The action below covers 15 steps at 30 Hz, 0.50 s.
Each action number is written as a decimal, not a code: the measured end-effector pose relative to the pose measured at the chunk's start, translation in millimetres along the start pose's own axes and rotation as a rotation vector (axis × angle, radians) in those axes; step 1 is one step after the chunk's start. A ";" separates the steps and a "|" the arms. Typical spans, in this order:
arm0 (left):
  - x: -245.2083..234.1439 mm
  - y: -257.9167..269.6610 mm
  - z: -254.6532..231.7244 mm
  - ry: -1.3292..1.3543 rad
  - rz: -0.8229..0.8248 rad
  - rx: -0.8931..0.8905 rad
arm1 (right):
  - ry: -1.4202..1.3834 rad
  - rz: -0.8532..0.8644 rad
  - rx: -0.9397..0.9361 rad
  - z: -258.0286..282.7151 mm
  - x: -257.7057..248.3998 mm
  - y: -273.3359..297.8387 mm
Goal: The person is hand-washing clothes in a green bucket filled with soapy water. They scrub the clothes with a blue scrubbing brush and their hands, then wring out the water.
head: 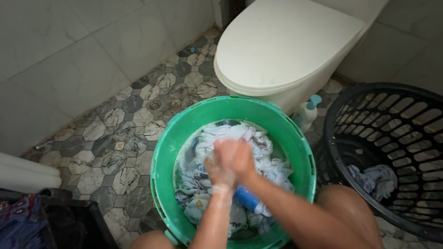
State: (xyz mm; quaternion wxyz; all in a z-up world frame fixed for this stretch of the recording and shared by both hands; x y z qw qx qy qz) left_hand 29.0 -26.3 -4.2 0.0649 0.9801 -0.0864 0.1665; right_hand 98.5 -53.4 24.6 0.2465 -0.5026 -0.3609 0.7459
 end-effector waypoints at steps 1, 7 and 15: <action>-13.8 -7.0 -4.1 -0.144 0.044 0.129 | 0.006 0.067 0.095 -10.6 9.1 2.0; -1.1 5.1 6.0 -0.039 0.135 -0.145 | -0.085 0.288 0.457 -64.5 0.2 -19.2; -16.6 -16.8 -24.2 -0.328 0.543 0.089 | -0.667 0.993 0.756 -67.9 -74.7 -19.3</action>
Point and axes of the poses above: each hand's wrist, its own y-axis away from the middle knuckle, its own x-axis out of the palm, z = x × y, the point moved 2 cm from there along -y, towards the middle knuckle, and after that the axes turned 8 degrees about -y, right-handed, at the moved point
